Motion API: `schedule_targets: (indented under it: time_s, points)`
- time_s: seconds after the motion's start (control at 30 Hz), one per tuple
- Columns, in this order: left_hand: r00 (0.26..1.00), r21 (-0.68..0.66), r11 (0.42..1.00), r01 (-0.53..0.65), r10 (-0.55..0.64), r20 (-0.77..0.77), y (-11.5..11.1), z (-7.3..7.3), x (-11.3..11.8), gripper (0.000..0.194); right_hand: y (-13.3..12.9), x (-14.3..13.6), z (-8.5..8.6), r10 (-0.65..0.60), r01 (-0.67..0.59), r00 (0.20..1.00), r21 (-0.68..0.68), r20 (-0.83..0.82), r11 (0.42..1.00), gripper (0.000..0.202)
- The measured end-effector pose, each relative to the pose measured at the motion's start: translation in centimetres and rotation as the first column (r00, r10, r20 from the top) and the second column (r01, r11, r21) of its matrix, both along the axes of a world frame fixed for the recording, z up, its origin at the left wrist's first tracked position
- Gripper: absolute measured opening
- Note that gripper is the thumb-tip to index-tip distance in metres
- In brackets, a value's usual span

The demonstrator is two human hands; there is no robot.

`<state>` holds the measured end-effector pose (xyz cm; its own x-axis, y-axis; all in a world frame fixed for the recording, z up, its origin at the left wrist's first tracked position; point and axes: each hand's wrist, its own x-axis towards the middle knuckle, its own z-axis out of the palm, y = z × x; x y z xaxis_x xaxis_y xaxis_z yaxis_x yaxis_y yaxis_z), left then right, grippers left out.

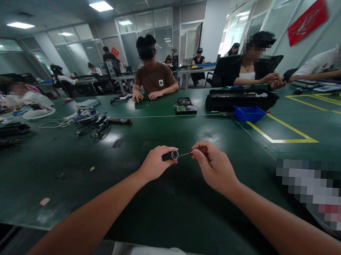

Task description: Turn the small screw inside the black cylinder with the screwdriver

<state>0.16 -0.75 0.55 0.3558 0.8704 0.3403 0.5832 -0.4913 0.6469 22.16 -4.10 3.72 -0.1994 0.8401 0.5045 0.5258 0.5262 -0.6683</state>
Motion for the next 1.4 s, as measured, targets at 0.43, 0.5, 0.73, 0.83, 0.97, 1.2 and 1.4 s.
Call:
schedule_targets:
  time_s: [0.43,0.5,0.73,0.83,0.97,1.2,1.4]
  points:
    - [1.000,-0.001,1.000,-0.013,0.013,0.010,0.03,-0.05,-0.20,0.040,-0.01,0.00,-0.24,-0.047,0.045,0.999,0.110,0.017,0.993,0.013]
    - [1.000,-0.003,1.000,-0.020,0.020,0.010,0.01,0.02,-0.21,0.039,0.06,0.17,-0.32,-0.057,0.059,0.998,0.104,-0.020,0.993,0.014]
    - [1.000,0.019,1.000,-0.008,0.007,0.020,0.09,-0.12,-0.13,0.038,-0.03,0.16,-0.11,0.015,-0.015,1.000,0.063,0.006,0.998,0.013]
    - [1.000,0.031,1.000,0.003,-0.004,0.031,0.19,-0.24,-0.14,0.037,-0.03,0.13,0.03,0.059,-0.061,0.997,0.056,0.043,0.997,0.012]
    - [1.000,0.038,0.999,-0.002,0.002,0.013,0.21,-0.21,-0.21,0.038,0.06,0.29,-0.21,0.014,-0.016,1.000,0.062,0.023,0.998,0.014]
    - [1.000,0.031,1.000,0.002,-0.002,0.012,0.18,-0.22,-0.26,0.040,-0.04,0.24,-0.15,0.034,-0.037,0.999,0.086,0.038,0.996,0.012]
    - [1.000,0.032,0.999,0.004,-0.004,0.008,0.20,-0.26,-0.25,0.041,0.14,0.19,-0.19,0.040,-0.039,0.999,0.011,-0.016,0.999,0.014]
